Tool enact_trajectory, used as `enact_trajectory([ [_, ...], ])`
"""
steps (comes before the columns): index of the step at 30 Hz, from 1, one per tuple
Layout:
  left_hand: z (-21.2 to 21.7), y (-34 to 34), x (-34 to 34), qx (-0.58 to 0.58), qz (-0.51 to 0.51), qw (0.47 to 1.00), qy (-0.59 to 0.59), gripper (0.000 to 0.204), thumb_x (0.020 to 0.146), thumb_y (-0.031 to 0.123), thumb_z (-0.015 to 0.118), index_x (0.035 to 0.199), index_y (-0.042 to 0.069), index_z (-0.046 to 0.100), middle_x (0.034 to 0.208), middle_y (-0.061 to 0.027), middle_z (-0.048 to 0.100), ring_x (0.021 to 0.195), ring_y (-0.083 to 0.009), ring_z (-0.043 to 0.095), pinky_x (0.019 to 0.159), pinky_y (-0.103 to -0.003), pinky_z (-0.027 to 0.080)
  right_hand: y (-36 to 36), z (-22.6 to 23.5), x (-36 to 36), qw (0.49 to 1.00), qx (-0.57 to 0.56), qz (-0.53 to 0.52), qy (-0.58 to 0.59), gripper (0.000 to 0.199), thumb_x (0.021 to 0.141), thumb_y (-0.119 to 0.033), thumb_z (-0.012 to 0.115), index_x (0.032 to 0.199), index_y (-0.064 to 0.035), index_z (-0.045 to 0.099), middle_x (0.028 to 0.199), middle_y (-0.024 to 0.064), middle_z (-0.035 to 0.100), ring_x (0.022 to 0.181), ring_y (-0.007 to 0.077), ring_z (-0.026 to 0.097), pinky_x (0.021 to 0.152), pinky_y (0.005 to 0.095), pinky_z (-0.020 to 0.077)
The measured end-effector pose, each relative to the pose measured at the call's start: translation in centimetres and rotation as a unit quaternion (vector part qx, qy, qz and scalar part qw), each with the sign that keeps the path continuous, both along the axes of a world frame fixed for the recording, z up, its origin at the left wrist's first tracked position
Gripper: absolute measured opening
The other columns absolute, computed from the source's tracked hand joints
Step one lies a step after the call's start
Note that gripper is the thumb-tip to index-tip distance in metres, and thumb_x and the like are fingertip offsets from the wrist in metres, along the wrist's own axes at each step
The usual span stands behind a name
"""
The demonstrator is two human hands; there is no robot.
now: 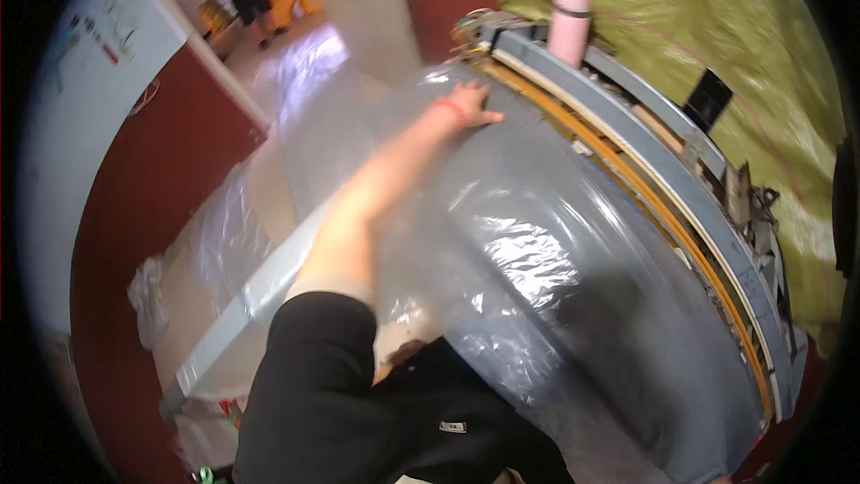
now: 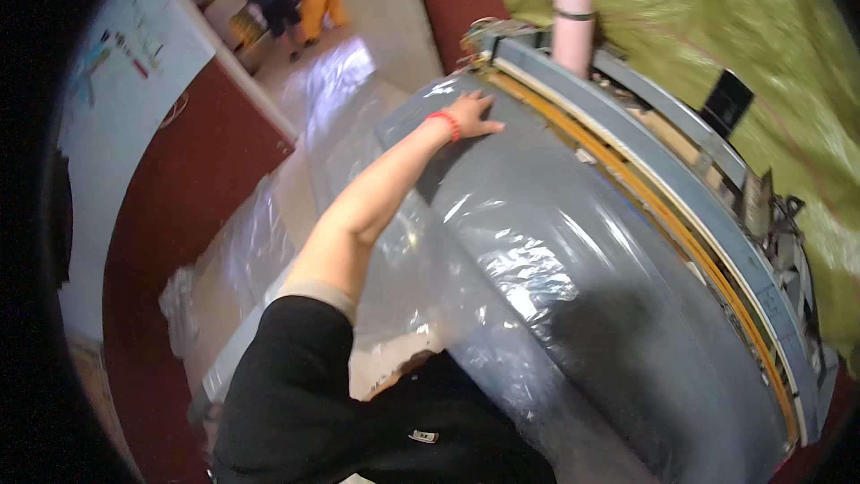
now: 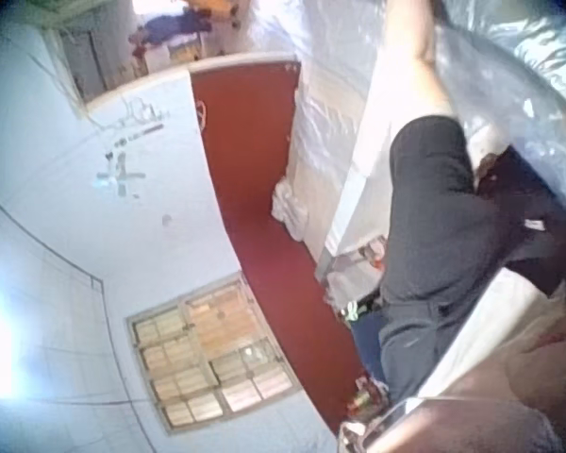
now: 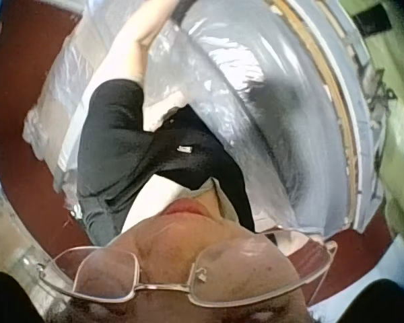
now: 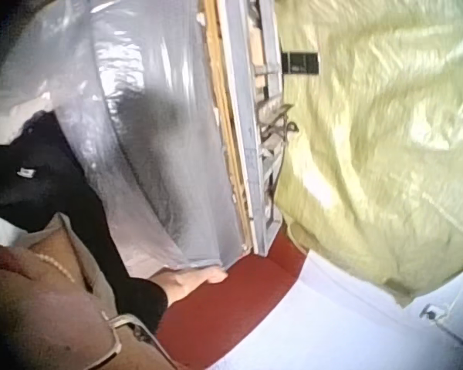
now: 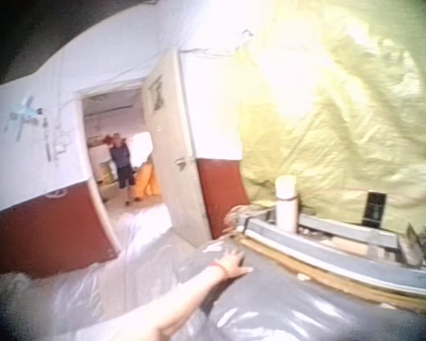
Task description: Covering a large foam or rubber product with a clear plastic protective bag.
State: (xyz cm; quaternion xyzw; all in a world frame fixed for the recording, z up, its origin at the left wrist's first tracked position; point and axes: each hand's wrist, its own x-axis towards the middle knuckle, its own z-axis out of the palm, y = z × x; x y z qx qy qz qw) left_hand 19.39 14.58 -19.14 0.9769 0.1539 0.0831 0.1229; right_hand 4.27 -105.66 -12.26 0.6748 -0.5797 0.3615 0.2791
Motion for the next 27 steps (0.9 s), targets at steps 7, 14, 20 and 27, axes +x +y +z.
enact_trajectory([
  [7,5.3,-1.7,-7.4,-0.004,0.145,0.989,0.028,0.087,0.065,0.073,0.047,0.134,0.023,0.029,0.143,-0.0038,0.017,0.131,-0.0312,0.008,0.097,-0.063,0.007,22.3,-2.4,5.2,0.965,0.099,0.220,0.106,0.033,0.074,-0.025,0.058,0.075,0.0083,0.062,0.071,0.0211,0.062,0.063,0.0311,0.063,0.048,0.0402,0.0500],
  [14,5.2,-2.0,-7.1,0.001,0.149,0.989,0.014,0.089,0.062,0.075,0.047,0.133,0.023,0.031,0.142,-0.0045,0.019,0.131,-0.0311,0.010,0.097,-0.063,0.006,23.8,-1.5,5.9,0.969,0.187,0.157,0.042,0.028,0.074,-0.024,0.059,0.075,0.0034,0.064,0.071,0.0200,0.062,0.065,0.0314,0.063,0.047,0.0422,0.0506],
  [20,5.3,-1.9,-7.3,0.004,0.152,0.988,0.012,0.090,0.061,0.075,0.047,0.133,0.023,0.031,0.142,-0.0046,0.020,0.131,-0.0311,0.011,0.096,-0.064,0.006,23.3,-1.6,5.9,0.961,0.192,0.190,0.052,0.026,0.075,-0.020,0.058,0.075,0.0049,0.064,0.071,0.0204,0.062,0.065,0.0312,0.063,0.047,0.0424,0.0506],
  [27,5.3,-2.1,-8.3,0.009,0.159,0.987,-0.003,0.086,0.063,0.072,0.050,0.131,0.022,0.034,0.141,-0.0040,0.022,0.131,-0.0293,0.014,0.096,-0.064,0.008,22.8,-2.2,6.1,0.965,0.163,0.186,0.082,0.028,0.077,-0.020,0.054,0.077,0.0064,0.063,0.070,0.0206,0.062,0.064,0.0315,0.063,0.049,0.0419,0.0504],
])
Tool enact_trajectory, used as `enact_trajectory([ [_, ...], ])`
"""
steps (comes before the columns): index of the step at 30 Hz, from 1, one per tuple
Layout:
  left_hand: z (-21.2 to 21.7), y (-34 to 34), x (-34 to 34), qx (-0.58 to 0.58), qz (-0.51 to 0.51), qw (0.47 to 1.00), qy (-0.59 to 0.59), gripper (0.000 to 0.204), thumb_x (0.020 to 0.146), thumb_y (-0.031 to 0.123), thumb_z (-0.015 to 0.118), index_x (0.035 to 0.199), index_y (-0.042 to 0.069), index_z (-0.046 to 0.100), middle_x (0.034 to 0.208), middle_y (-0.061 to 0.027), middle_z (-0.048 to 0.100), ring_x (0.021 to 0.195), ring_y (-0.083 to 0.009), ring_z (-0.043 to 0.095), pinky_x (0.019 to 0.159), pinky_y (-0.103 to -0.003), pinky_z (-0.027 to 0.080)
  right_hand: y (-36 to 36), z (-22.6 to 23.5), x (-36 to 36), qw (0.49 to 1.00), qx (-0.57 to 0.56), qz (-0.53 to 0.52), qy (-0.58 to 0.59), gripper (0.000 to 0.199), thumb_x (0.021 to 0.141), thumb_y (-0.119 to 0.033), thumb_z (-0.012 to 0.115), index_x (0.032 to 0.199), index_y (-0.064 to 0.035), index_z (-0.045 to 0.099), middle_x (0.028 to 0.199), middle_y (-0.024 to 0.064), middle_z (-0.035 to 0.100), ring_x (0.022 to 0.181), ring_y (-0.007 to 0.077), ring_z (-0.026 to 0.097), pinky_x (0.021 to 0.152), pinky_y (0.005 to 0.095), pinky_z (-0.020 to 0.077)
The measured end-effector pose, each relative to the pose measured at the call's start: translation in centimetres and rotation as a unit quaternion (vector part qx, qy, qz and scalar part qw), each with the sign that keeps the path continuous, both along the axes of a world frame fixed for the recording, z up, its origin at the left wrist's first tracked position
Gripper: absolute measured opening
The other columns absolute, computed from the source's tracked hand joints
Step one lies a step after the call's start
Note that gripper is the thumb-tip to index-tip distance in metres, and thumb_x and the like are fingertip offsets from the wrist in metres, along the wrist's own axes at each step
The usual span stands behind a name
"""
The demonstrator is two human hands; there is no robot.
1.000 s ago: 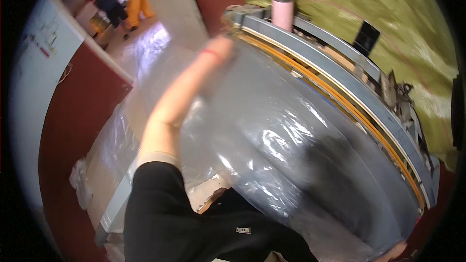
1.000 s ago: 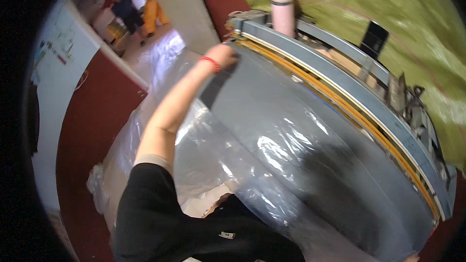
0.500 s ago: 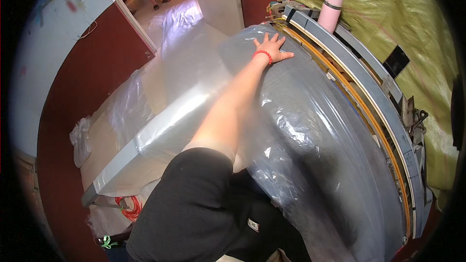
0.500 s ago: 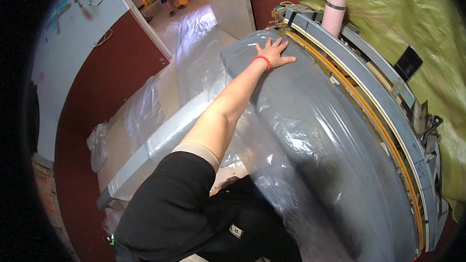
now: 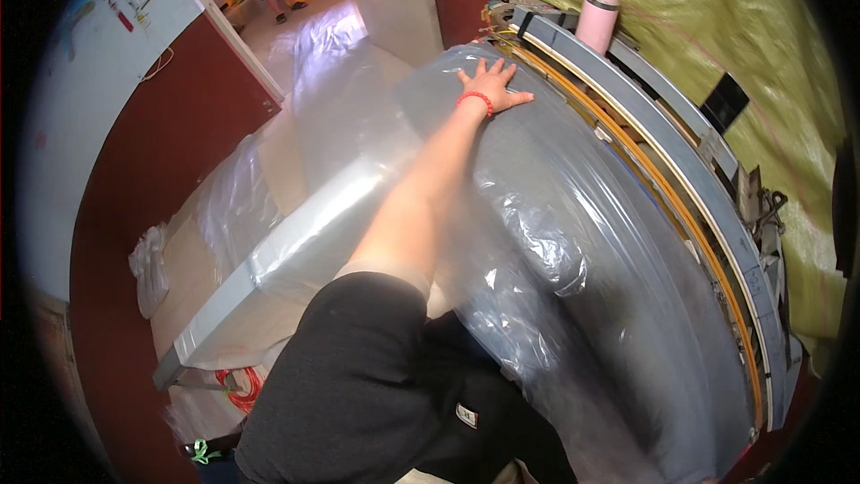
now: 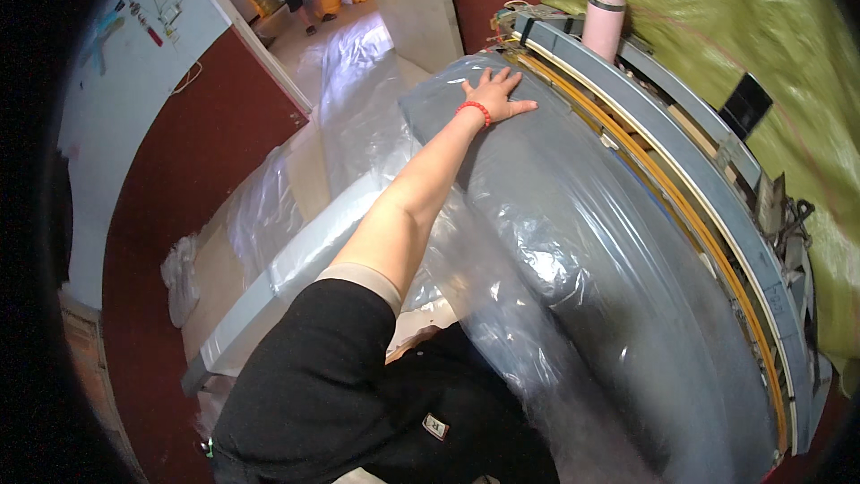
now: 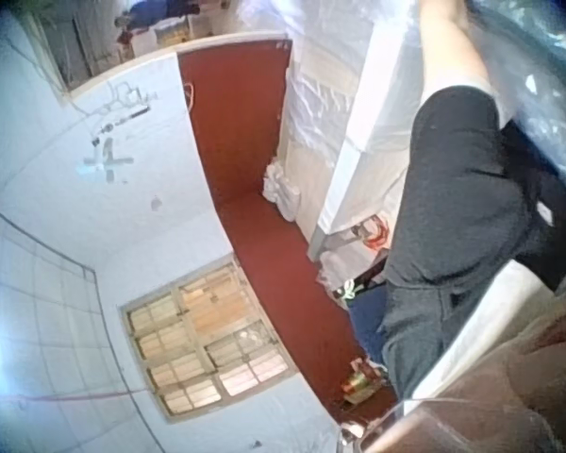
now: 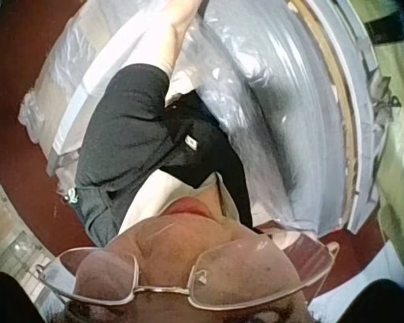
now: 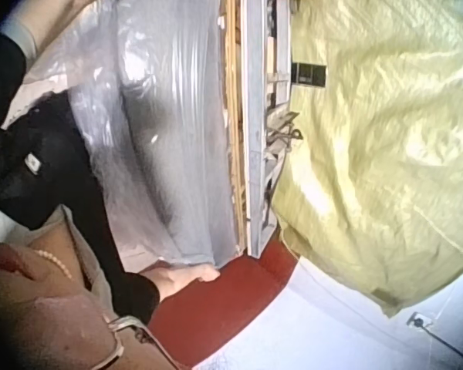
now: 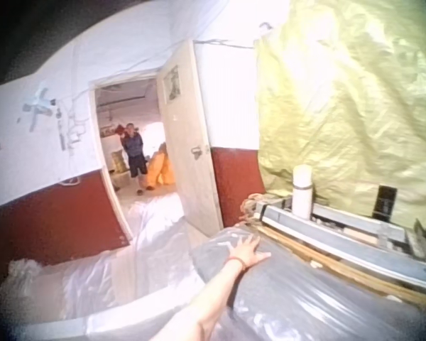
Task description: Covering a large foam or rubber product with a clear plastic protective bag.
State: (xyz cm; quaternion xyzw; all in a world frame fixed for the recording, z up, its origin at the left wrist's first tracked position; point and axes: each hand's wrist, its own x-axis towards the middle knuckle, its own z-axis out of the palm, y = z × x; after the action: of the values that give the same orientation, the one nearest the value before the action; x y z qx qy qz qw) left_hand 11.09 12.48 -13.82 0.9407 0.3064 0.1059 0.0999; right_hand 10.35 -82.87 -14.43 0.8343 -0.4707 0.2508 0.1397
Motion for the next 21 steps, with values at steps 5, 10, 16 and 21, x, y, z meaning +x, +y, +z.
enact_trajectory([
  [5,-0.2,-0.5,1.5,0.037,-0.057,0.986,-0.150,0.055,0.073,0.047,0.058,0.112,0.009,0.055,0.119,-0.0124,0.050,0.112,-0.0275,0.045,0.093,-0.039,0.035,3.7,1.6,-1.8,0.980,-0.124,0.006,0.158,0.026,0.085,-0.024,0.042,0.079,-0.0062,0.060,0.067,0.0085,0.060,0.053,0.0192,0.059,0.042,0.0342,0.0475],
  [10,2.3,-9.2,2.9,-0.077,-0.121,0.921,-0.363,0.024,0.083,0.018,0.050,0.098,0.001,0.059,0.100,-0.0122,0.058,0.093,-0.0217,0.054,0.085,-0.030,0.040,-2.2,-2.5,0.0,0.986,-0.105,0.099,0.078,0.021,0.085,-0.019,0.042,0.085,-0.0062,0.059,0.077,0.0111,0.061,0.065,0.0226,0.062,0.049,0.0378,0.0506],
  [16,3.3,-35.7,2.5,-0.322,-0.520,0.769,-0.186,0.012,0.084,0.007,0.052,0.091,0.002,0.060,0.090,-0.0035,0.059,0.084,-0.0105,0.053,0.077,-0.024,0.042,-1.3,-1.8,1.1,0.998,-0.050,0.034,-0.009,0.018,0.076,-0.017,0.049,0.089,-0.0088,0.059,0.093,0.0074,0.058,0.091,0.0241,0.055,0.071,0.0393,0.0474],
  [21,4.2,-56.9,-2.8,-0.435,-0.662,0.603,0.088,0.020,0.086,0.013,0.052,0.099,0.001,0.060,0.090,-0.0040,0.061,0.081,-0.0103,0.056,0.074,-0.023,0.045,-1.4,-0.9,-0.6,0.999,-0.008,0.017,-0.041,0.016,0.080,-0.016,0.047,0.090,-0.0096,0.057,0.094,0.0058,0.056,0.092,0.0229,0.053,0.074,0.0387,0.0454],
])
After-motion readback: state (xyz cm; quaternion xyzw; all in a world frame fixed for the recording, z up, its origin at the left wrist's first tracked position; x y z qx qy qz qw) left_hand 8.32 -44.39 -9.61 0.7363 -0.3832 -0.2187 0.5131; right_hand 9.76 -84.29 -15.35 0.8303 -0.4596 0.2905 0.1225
